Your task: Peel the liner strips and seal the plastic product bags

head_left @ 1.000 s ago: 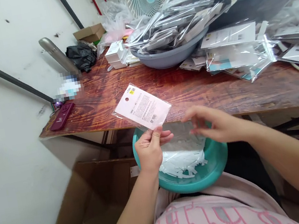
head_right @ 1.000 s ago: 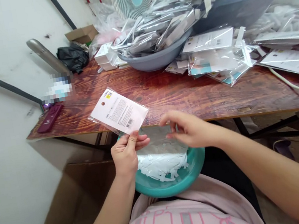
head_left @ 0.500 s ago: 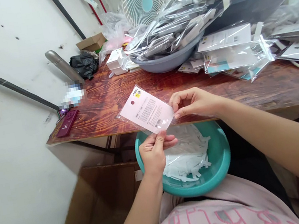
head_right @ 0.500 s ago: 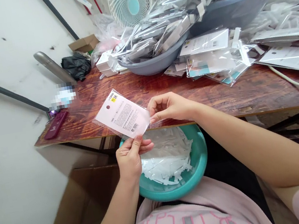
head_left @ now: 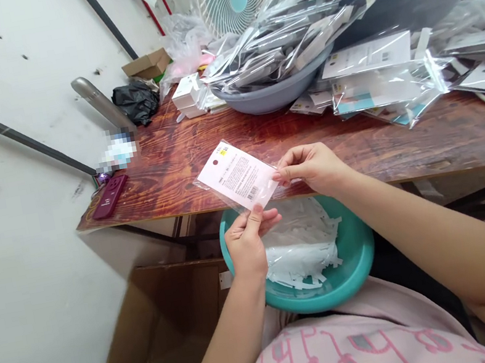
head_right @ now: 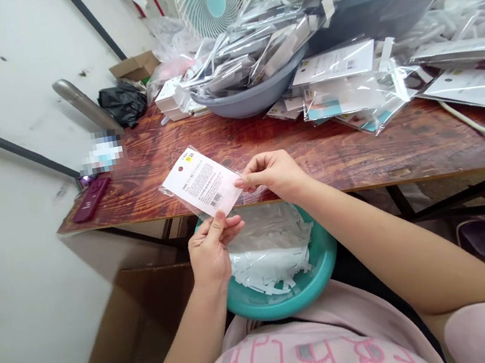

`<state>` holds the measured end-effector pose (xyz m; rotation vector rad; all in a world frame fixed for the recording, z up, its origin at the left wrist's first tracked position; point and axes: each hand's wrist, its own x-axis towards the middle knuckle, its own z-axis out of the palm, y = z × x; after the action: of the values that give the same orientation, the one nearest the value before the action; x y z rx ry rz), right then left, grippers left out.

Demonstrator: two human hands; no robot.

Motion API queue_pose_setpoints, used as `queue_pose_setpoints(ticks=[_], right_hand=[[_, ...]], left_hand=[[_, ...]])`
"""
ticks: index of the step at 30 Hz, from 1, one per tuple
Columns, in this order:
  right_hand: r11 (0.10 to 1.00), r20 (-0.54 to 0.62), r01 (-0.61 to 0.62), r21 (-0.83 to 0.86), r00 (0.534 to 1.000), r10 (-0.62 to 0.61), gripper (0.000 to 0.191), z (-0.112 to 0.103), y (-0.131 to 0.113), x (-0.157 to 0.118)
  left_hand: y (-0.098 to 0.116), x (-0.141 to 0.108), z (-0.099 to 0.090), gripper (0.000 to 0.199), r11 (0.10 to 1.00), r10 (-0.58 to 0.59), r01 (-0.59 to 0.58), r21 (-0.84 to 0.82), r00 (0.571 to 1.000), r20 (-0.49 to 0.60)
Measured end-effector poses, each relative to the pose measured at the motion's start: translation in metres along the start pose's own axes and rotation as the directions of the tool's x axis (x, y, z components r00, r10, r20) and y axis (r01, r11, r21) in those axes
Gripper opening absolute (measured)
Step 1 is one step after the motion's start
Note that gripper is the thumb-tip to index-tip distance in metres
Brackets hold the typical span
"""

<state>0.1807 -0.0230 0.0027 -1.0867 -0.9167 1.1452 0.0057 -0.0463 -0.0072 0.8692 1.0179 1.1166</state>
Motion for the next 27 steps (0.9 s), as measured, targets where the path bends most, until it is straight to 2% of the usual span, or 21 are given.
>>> queue_pose_setpoints(ticks=[4,11,14,17,19,22,24,27], right_hand=[[0.998,-0.088,-0.019,0.059,0.996,0.024,0.031,0.009,0.008,0.002],[0.998,-0.226,-0.014,0.062,0.974,0.028,0.031,0.025,0.014,0.0],[0.995,-0.263,0.006,0.096,0.965,0.019,0.031,0.03,0.014,-0.005],[0.981,-0.291,0.098,0.165,0.956,-0.046,0.031,0.035,0.012,-0.012],[0.96,-0.299,0.149,0.237,0.952,-0.074,0.031,0.039,0.008,-0.018],[0.921,-0.26,0.132,0.367,0.965,-0.035,0.035,0.041,0.0,-0.028],[0.897,-0.226,0.097,0.432,0.974,0.004,0.038,0.04,-0.004,-0.034],[0.895,-0.191,0.07,0.44,0.981,0.017,0.038,0.037,-0.007,-0.041]], left_hand=[[-0.001,0.002,0.001,0.02,0.999,0.021,-0.022,-0.023,0.999,-0.037],[-0.005,0.007,-0.004,0.013,0.999,0.042,-0.043,-0.019,0.995,-0.093],[-0.003,0.01,-0.005,0.014,0.995,0.024,-0.031,-0.09,0.997,-0.075],[0.002,0.011,-0.004,0.014,0.981,-0.01,0.005,-0.195,1.0,-0.026],[0.006,0.011,-0.003,0.012,0.964,-0.048,0.046,-0.262,0.999,-0.003],[0.012,0.008,-0.005,0.012,0.945,-0.091,0.092,-0.314,0.996,0.018],[0.016,0.005,-0.007,0.013,0.953,-0.071,0.078,-0.293,0.997,0.035],[0.021,-0.001,-0.007,0.016,0.982,-0.019,0.035,-0.188,0.996,0.088]])
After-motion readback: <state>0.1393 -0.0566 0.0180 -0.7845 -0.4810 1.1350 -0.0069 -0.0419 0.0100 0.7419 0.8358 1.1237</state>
